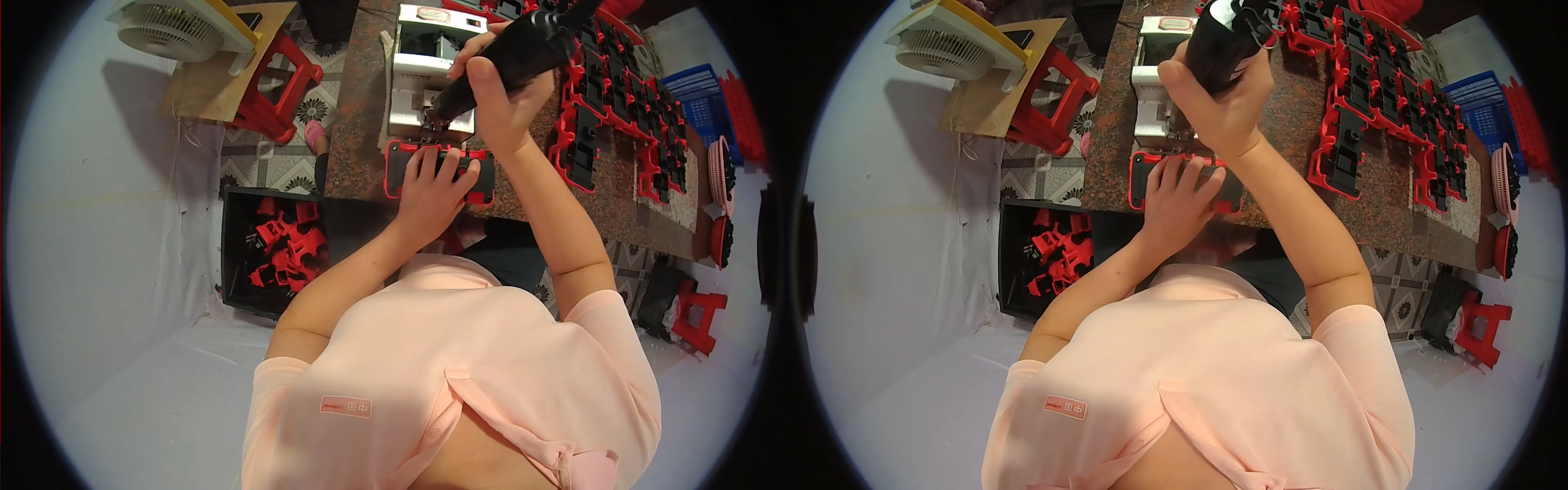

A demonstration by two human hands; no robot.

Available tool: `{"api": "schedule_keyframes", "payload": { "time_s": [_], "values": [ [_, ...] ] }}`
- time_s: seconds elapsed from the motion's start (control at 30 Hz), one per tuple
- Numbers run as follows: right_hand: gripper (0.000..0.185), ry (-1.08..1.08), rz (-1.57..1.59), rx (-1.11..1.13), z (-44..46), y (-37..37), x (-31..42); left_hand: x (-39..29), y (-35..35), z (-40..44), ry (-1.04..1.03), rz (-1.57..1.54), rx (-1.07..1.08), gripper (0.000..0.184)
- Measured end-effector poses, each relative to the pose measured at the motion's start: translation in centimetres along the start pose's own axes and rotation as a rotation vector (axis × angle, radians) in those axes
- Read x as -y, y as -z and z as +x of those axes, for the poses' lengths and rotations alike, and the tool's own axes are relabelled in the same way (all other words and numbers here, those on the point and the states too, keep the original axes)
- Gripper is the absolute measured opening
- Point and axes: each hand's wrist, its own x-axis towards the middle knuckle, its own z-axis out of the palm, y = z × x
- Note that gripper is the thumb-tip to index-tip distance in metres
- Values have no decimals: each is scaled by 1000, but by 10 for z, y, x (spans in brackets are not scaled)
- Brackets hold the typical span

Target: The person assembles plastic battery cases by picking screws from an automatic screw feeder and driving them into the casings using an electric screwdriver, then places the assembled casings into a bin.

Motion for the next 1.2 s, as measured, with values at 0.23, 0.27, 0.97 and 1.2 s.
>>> {"api": "schedule_keyframes", "payload": {
  "time_s": [0.23,0.27,0.97,1.2],
  "values": [
    [24,29,-56,-35,-6,-5,-11,-4,6,-5,4,10,33,67],
    [27,-31,-46,-66,-4,-7,-12,-6,7,-9,5,15,32,66],
    [55,-288,290,77,-23,-60,56,8,-43,-18,48,-134,185,46],
    [60,-432,152,144,-36,-69,56,6,-43,-28,265,-572,-14,51]
  ]
}}
